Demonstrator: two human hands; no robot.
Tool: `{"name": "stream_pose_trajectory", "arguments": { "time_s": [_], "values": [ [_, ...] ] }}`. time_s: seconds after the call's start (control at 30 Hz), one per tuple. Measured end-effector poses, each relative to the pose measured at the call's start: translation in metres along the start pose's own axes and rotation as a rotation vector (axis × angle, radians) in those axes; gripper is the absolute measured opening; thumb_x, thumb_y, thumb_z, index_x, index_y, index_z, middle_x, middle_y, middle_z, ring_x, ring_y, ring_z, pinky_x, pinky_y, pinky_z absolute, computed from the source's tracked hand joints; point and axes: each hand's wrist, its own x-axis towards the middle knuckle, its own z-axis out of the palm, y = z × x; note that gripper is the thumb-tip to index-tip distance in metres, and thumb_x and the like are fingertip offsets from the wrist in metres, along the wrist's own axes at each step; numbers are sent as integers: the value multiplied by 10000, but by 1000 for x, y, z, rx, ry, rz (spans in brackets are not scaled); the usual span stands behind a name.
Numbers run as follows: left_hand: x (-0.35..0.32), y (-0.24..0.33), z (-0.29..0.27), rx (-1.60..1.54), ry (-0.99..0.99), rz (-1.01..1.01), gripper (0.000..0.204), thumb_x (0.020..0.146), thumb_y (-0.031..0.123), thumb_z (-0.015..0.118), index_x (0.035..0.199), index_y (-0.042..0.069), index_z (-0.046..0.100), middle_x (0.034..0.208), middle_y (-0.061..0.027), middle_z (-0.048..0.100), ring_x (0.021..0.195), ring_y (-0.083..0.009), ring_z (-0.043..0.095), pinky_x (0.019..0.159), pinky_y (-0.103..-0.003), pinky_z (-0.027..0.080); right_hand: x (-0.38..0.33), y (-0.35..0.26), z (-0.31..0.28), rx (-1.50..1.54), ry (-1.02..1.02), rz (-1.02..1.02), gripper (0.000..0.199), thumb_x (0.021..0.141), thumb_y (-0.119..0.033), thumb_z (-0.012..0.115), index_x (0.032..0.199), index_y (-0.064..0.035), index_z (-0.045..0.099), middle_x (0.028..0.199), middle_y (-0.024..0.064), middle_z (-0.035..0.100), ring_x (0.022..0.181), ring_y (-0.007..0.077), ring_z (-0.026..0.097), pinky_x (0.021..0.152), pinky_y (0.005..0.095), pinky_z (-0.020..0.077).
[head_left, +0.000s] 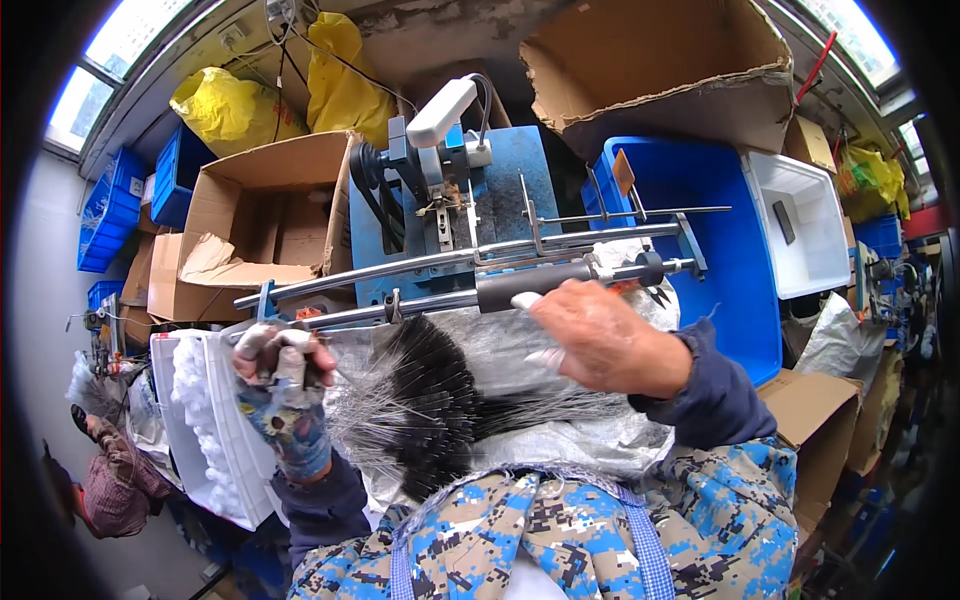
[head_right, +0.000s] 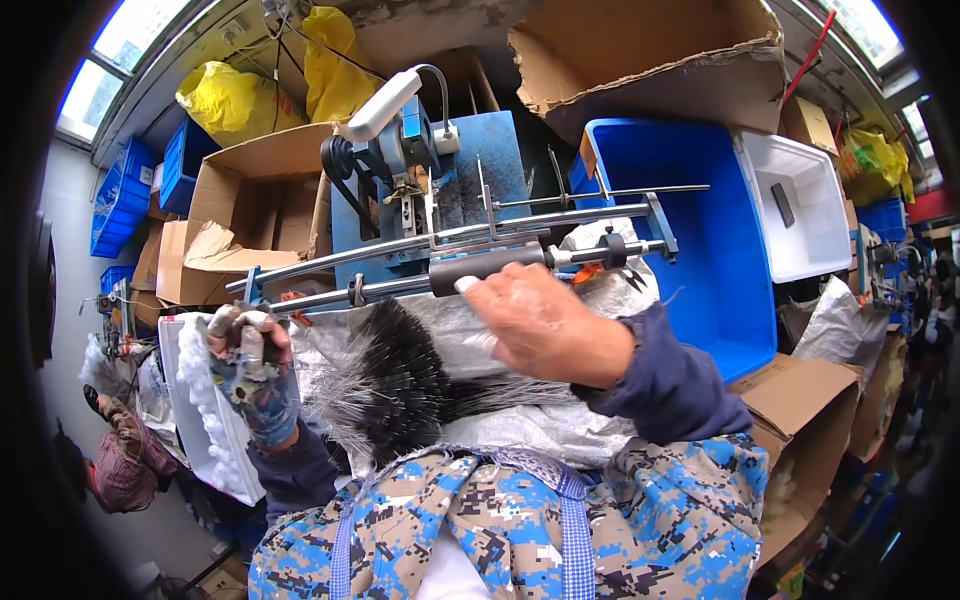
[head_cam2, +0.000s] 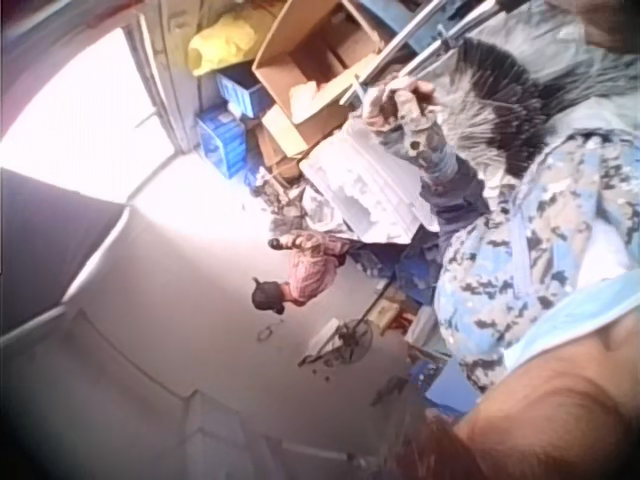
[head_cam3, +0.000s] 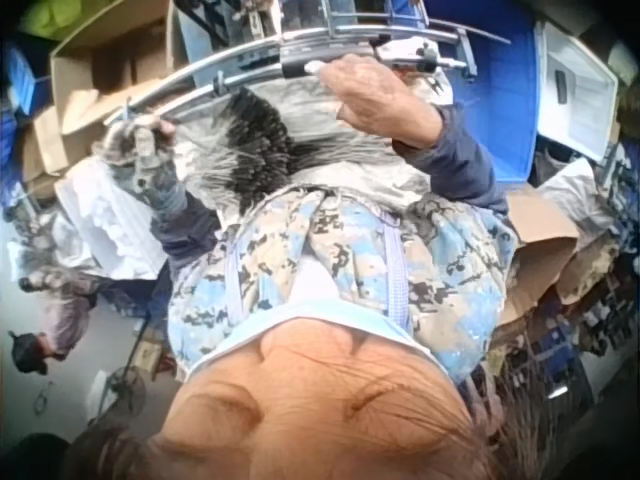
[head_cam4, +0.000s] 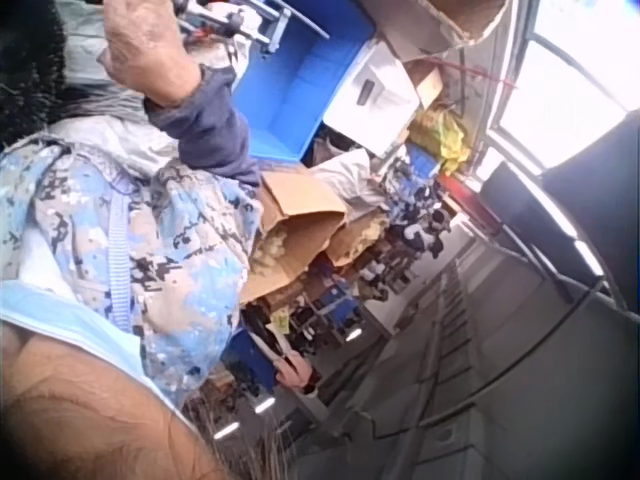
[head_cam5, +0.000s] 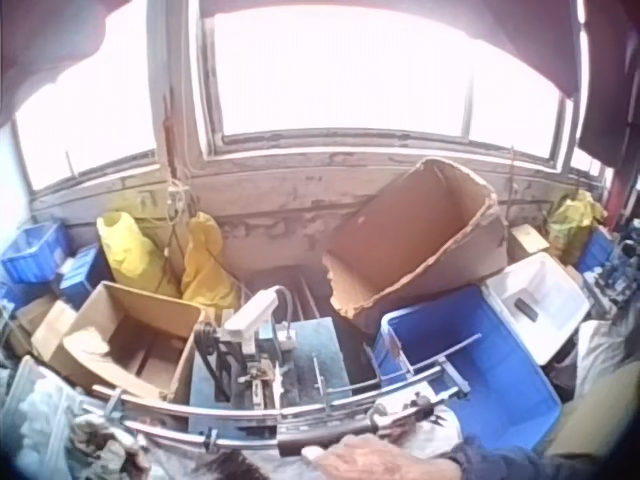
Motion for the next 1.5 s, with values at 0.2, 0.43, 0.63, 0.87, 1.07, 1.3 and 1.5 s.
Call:
{"name": "stream_pose_trajectory", "arguments": {
  "time_s": [0.2, 0.43, 0.63, 0.87, 1.07, 1.3, 1.5],
  "values": [
    [-18, -9, 72, 139, -255, 126, 271, 782, -42, 624, 1020, -6, 498, 918, -148, 614, 844, -191, 623, 741, -289, 506, 40, -43, 43, 1096, 228, -33, 224, 768, 21, 591, 973, 36, 503, 836, 169, 581, 781, 316, 600, 670, 299, 465],
    [-13, -44, -10, 1524, -852, 77, 428, 670, 112, 656, 1066, 2, 540, 869, -127, 619, 828, -298, 603, 781, -380, 476, 75, 59, 19, -227, 572, 149, 88, 772, -69, 583, 854, -53, 607, 738, 116, 526, 703, 286, 557, 596, 375, 446],
    [-15, -81, -35, 1416, -878, -120, 483, 642, 160, 701, 1072, 8, 544, 882, -163, 625, 831, -351, 590, 710, -416, 458, 117, 99, 34, -527, 351, 368, 100, 754, -113, 522, 778, -75, 611, 918, 123, 514, 858, 260, 535, 688, 404, 420],
    [-16, -50, -26, 1288, -748, -158, 411, 673, 126, 677, 1062, 46, 574, 916, -155, 620, 847, -347, 586, 738, -396, 464, 117, 97, 39, -493, 397, 323, 98, 744, -109, 529, 794, -79, 608, 893, 117, 516, 836, 264, 541, 686, 395, 410],
    [-17, -44, -18, 1266, -763, 11, 335, 694, 92, 645, 1026, 103, 602, 979, -138, 584, 857, -350, 571, 714, -392, 465, 119, 99, 40, -501, 392, 310, 104, 745, -110, 529, 793, -105, 621, 837, 72, 563, 824, 247, 546, 689, 403, 377],
    [-14, -31, 6, 1235, -743, 96, 259, 699, 65, 630, 953, 107, 604, 842, -134, 540, 815, -327, 559, 674, -397, 453, 125, 110, 43, -403, 416, 322, 160, 764, -120, 520, 826, -139, 666, 833, 58, 610, 823, 247, 545, 726, 423, 342],
    [-15, -24, 12, 1246, -741, 110, 270, 687, 63, 637, 950, 115, 603, 874, -136, 543, 817, -331, 556, 677, -395, 454, 127, 104, 38, -408, 335, 399, 151, 753, -144, 534, 829, -123, 663, 904, 78, 605, 901, 259, 519, 767, 435, 328]
  ]
}}
